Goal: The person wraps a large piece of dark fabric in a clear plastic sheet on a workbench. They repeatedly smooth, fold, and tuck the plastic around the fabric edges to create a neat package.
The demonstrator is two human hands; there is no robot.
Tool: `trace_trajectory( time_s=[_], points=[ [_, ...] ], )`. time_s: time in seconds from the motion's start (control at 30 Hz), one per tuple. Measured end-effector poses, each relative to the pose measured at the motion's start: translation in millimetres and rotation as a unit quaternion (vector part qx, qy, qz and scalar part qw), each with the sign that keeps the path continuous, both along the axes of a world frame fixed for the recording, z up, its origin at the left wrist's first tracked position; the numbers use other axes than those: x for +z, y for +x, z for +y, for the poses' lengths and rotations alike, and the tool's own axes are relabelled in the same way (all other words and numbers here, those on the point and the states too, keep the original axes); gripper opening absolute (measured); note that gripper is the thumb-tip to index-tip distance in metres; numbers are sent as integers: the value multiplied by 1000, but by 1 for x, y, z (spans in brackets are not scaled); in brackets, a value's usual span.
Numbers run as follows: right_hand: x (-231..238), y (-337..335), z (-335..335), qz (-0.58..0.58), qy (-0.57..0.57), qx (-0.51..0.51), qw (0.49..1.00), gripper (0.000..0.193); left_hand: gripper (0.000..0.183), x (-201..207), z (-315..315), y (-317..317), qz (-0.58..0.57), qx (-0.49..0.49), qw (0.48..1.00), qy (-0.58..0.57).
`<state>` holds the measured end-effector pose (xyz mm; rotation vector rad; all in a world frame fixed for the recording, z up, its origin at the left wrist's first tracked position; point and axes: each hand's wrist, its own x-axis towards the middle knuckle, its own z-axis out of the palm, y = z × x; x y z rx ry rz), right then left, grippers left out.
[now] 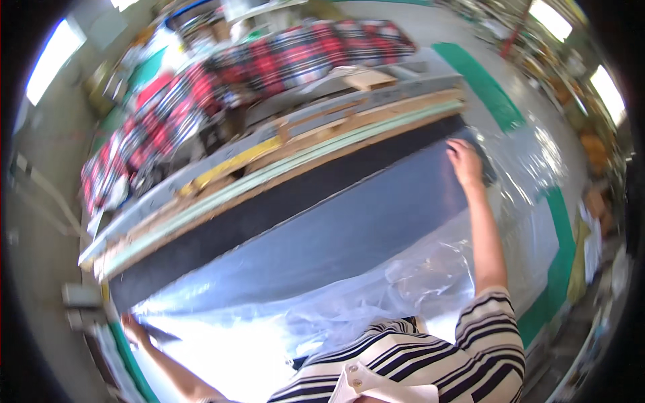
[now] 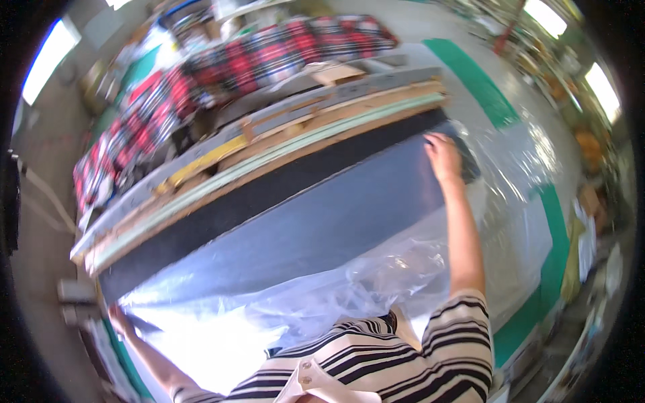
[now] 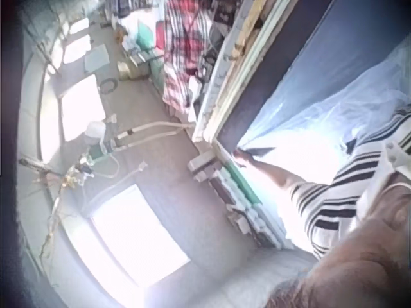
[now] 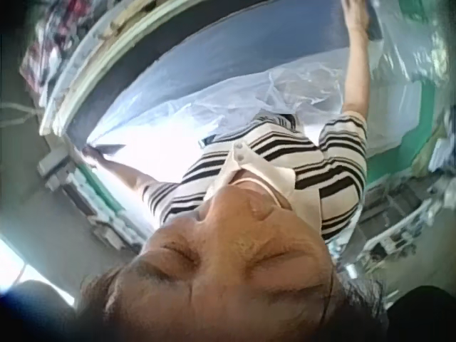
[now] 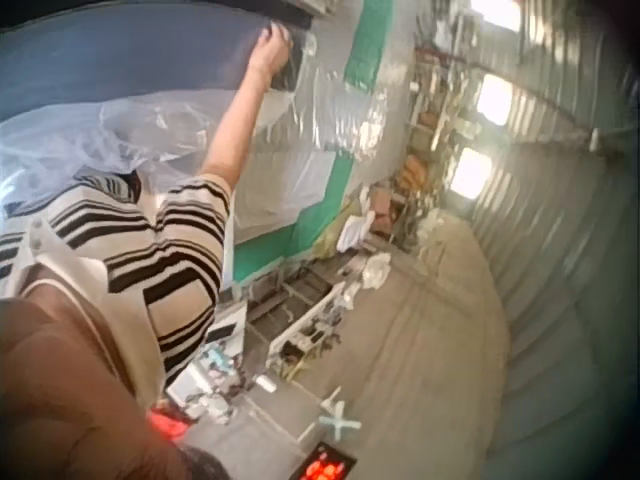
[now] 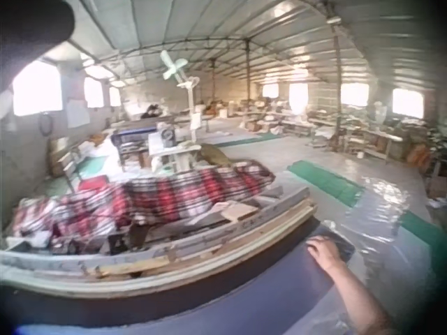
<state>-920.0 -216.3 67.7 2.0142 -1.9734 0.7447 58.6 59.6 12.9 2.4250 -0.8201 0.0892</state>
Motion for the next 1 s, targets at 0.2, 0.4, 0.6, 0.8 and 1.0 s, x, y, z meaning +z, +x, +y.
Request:
trace_trajectory(
  time_s=[0.2,0.4,0.6,0.8,1.0],
  points=[
    [-6,2,9,37,-13,-39,998,19,18,-7,-14,-13,-33,72,995,-69],
    [6,-1,-15,-26,-11,-18,999,16,22,-1,9,6,-144,154,905,-370],
    [58,-169,-13,121,-354,-149,915,42,22,197,-12,-18,-378,35,778,-500],
    [-7,-155,-111,-235,-231,-71,942,35,12,109,-154,-53,-198,-30,888,-414],
    [-61,-86,-157,-102,-11,-126,987,30,15,29,-182,-53,-16,40,891,-451]
  ],
)
